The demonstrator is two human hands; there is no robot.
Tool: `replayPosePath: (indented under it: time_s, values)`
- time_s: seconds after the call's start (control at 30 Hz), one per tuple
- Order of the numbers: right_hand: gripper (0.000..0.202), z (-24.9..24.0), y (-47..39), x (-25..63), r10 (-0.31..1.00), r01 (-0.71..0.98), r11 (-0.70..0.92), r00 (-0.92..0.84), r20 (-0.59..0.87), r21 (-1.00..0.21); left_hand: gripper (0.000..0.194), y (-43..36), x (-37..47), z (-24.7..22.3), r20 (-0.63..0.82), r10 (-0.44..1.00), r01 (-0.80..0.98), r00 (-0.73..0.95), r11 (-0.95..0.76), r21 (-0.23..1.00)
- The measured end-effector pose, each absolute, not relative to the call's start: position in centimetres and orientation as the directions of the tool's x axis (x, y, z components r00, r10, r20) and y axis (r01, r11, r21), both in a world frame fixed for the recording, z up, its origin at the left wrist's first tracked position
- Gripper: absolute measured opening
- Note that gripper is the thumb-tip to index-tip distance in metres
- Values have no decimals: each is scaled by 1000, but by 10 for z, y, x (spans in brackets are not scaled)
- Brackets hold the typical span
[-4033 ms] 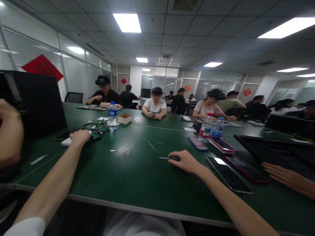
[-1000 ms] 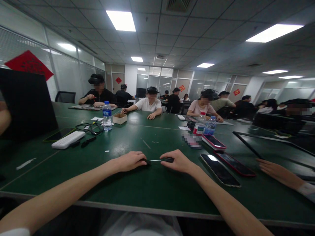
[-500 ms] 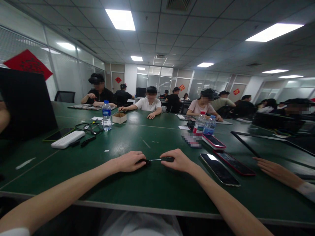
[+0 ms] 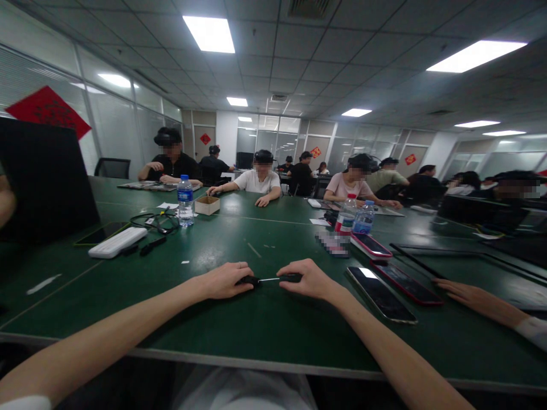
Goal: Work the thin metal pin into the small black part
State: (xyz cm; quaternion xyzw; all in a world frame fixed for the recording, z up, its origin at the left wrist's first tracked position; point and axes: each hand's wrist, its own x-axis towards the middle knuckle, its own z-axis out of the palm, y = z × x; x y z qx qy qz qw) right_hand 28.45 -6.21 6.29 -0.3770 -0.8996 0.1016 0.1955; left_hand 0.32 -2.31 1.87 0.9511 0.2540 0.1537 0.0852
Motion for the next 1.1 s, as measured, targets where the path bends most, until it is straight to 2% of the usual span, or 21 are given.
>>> replayPosePath:
  time_s: [0.13,0.33,0.6,0.83,0.93,1.1]
  values:
    - [30,63,-62,285,712,641,702,-644,279,-311,27,-22,3,18,259,507,448,822,-857,256]
    - [28,67,-64,284,695,664,717,-663,277,-210,25,-23,5,16,285,501,436,817,-861,262]
    - [26,85,-73,269,672,693,721,-704,230,10,26,-24,10,11,312,515,451,798,-855,257]
    - [21,109,-73,247,676,679,703,-730,99,211,27,-22,12,10,328,481,401,813,-871,285]
    - [20,115,-67,243,666,664,718,-742,71,209,28,-20,13,11,333,468,375,818,-875,308]
    - [18,108,-57,252,632,641,765,-765,128,55,30,-19,13,13,341,449,355,826,-884,305]
